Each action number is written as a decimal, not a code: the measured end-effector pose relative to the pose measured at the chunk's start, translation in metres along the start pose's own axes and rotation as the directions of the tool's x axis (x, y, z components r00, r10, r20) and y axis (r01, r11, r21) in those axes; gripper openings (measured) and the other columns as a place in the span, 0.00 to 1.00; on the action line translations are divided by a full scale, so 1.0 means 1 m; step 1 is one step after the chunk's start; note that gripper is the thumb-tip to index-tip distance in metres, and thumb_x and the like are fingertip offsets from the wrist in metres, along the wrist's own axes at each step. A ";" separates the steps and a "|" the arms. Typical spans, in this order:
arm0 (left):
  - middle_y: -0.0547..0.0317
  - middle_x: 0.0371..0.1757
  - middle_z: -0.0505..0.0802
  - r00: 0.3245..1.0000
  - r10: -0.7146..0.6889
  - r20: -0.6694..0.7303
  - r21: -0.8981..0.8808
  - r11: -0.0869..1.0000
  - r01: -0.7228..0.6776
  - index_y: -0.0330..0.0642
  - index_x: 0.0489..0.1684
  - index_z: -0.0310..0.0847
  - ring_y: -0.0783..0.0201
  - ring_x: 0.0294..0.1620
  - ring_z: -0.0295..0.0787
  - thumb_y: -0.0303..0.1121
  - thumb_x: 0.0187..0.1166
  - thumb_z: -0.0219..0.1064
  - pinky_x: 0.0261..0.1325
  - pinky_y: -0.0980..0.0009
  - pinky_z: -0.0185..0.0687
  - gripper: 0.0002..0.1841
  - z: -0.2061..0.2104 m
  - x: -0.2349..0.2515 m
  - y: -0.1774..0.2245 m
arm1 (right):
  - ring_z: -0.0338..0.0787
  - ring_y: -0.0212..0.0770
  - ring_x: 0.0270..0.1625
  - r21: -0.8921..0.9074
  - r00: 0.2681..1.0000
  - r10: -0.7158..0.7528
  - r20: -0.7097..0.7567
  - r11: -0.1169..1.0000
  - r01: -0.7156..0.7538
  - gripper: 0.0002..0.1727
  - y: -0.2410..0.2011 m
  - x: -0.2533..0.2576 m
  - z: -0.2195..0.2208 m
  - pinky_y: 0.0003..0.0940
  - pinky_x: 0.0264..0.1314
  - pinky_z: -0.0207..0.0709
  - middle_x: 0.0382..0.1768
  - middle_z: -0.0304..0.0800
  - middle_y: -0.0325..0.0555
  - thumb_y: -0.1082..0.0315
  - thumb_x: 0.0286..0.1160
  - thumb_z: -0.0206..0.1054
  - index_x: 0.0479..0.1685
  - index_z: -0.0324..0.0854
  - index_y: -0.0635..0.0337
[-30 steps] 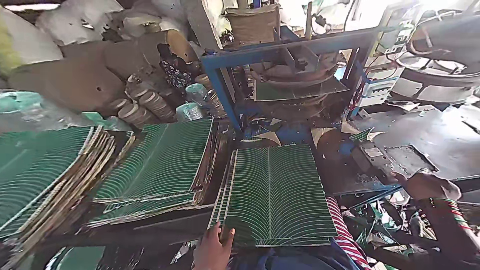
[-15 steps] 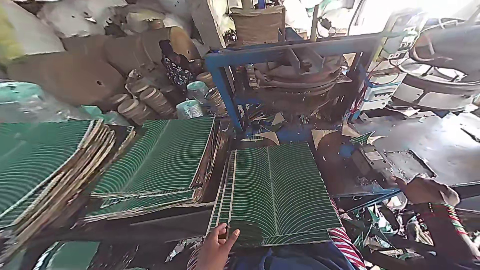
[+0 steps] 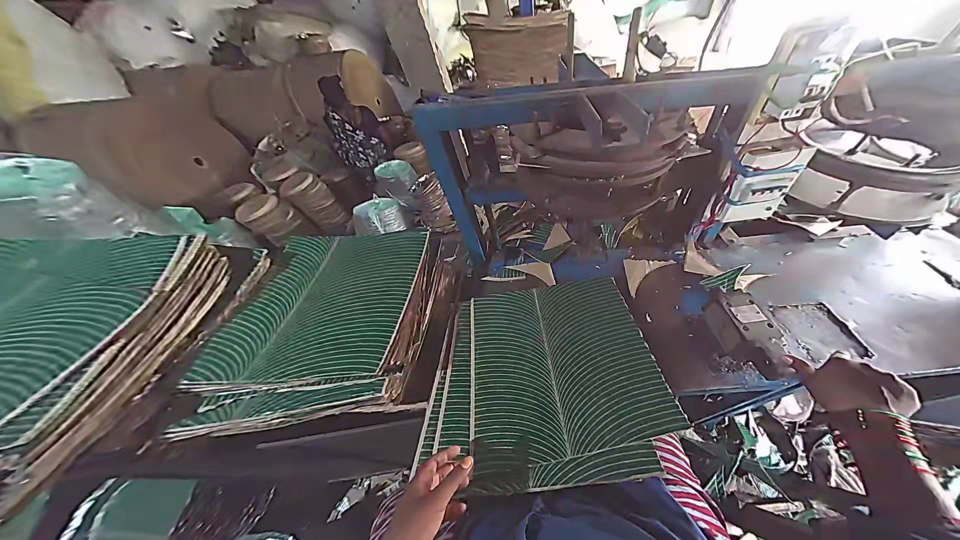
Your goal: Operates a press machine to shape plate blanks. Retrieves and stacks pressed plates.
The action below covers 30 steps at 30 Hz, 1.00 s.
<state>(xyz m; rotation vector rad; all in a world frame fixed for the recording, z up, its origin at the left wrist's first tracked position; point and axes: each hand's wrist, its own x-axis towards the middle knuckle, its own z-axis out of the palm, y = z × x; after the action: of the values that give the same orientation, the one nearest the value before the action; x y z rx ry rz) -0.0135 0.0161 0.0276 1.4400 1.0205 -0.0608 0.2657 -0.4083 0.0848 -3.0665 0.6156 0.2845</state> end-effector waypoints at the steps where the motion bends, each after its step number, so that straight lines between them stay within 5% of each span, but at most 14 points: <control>1: 0.39 0.64 0.85 1.000 -0.014 0.018 0.003 1.000 0.014 0.32 0.81 0.64 0.55 0.53 0.89 0.31 0.86 0.64 0.51 0.59 0.86 0.26 0.000 0.000 0.001 | 0.82 0.71 0.74 -0.008 1.000 -0.003 -0.003 1.000 0.003 0.44 0.000 0.001 0.001 0.65 0.76 0.68 0.65 0.84 0.77 0.35 0.83 0.58 0.68 0.78 0.77; 4: 0.40 0.65 0.82 0.995 -0.083 0.063 -0.067 0.994 0.087 0.33 0.81 0.63 0.54 0.54 0.88 0.32 0.89 0.59 0.51 0.57 0.87 0.24 0.002 -0.007 0.007 | 0.82 0.71 0.75 0.001 1.000 0.017 -0.005 1.000 -0.017 0.44 0.000 0.004 0.002 0.66 0.77 0.68 0.66 0.84 0.76 0.34 0.84 0.56 0.68 0.79 0.76; 7: 0.41 0.68 0.80 0.986 -0.134 0.101 -0.212 0.965 0.153 0.34 0.80 0.62 0.50 0.59 0.88 0.33 0.92 0.52 0.55 0.53 0.87 0.21 0.003 -0.012 0.010 | 0.83 0.70 0.73 0.222 0.974 0.068 -0.217 0.975 -0.019 0.34 0.010 0.017 0.027 0.67 0.75 0.71 0.68 0.84 0.75 0.47 0.92 0.49 0.73 0.76 0.74; 11: 0.39 0.72 0.78 0.982 -0.149 0.119 -0.272 0.946 0.177 0.35 0.81 0.61 0.47 0.64 0.85 0.35 0.93 0.51 0.59 0.49 0.85 0.22 0.001 -0.012 0.009 | 0.81 0.61 0.77 0.616 0.840 0.199 -0.506 0.765 0.190 0.25 0.029 0.030 0.067 0.50 0.79 0.70 0.77 0.78 0.66 0.75 0.81 0.48 0.75 0.76 0.68; 13: 0.39 0.72 0.78 0.982 -0.148 0.116 -0.258 0.950 0.174 0.35 0.80 0.62 0.47 0.65 0.85 0.35 0.93 0.51 0.59 0.49 0.85 0.21 0.001 -0.013 0.010 | 0.77 0.62 0.81 0.626 0.733 0.216 -0.645 0.699 0.346 0.23 0.041 0.055 0.090 0.46 0.84 0.65 0.74 0.81 0.68 0.79 0.72 0.52 0.66 0.82 0.70; 16: 0.38 0.74 0.77 0.983 -0.137 0.124 -0.245 0.955 0.164 0.34 0.80 0.63 0.46 0.67 0.84 0.33 0.92 0.51 0.61 0.48 0.84 0.21 0.001 -0.013 0.011 | 0.80 0.66 0.79 0.519 0.610 0.158 -0.776 0.710 0.477 0.21 0.041 0.078 0.097 0.45 0.83 0.69 0.70 0.83 0.72 0.78 0.71 0.53 0.60 0.85 0.68; 17: 0.38 0.73 0.78 0.983 -0.137 0.123 -0.247 0.955 0.164 0.34 0.79 0.63 0.46 0.67 0.84 0.33 0.92 0.51 0.61 0.47 0.85 0.21 0.001 -0.013 0.011 | 0.81 0.66 0.78 0.501 0.620 0.131 -0.773 0.726 0.471 0.21 0.034 0.076 0.086 0.45 0.82 0.70 0.69 0.84 0.73 0.77 0.73 0.52 0.59 0.86 0.68; 20: 0.39 0.71 0.79 0.982 -0.148 0.118 -0.238 0.956 0.173 0.34 0.79 0.63 0.48 0.65 0.85 0.33 0.92 0.52 0.59 0.49 0.85 0.21 0.001 -0.014 0.012 | 0.70 0.62 0.86 0.608 0.888 0.045 -0.458 0.744 0.276 0.23 -0.006 0.022 0.008 0.46 0.89 0.57 0.78 0.74 0.74 0.78 0.85 0.45 0.68 0.81 0.73; 26: 0.44 0.63 0.82 0.981 -0.166 0.103 -0.241 0.953 0.186 0.35 0.75 0.65 0.53 0.55 0.89 0.32 0.92 0.52 0.53 0.54 0.88 0.18 0.001 -0.013 0.012 | 0.82 0.73 0.72 0.331 0.904 -0.220 -0.367 0.877 0.348 0.17 -0.021 0.068 -0.005 0.72 0.73 0.68 0.65 0.85 0.73 0.77 0.80 0.55 0.59 0.86 0.71; 30: 0.44 0.64 0.82 0.981 -0.166 0.103 -0.238 0.953 0.187 0.34 0.75 0.65 0.53 0.54 0.89 0.31 0.92 0.52 0.52 0.55 0.88 0.17 0.000 -0.007 0.010 | 0.78 0.75 0.76 0.256 0.961 -0.196 -0.193 0.936 0.242 0.22 -0.041 0.115 -0.005 0.77 0.72 0.66 0.69 0.82 0.76 0.64 0.82 0.60 0.70 0.81 0.67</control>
<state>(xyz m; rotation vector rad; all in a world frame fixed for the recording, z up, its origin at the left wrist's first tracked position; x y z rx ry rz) -0.0122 0.0143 0.0397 1.1093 1.0483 -0.1180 0.3864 -0.4142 0.0677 -2.8645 0.2781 -0.0551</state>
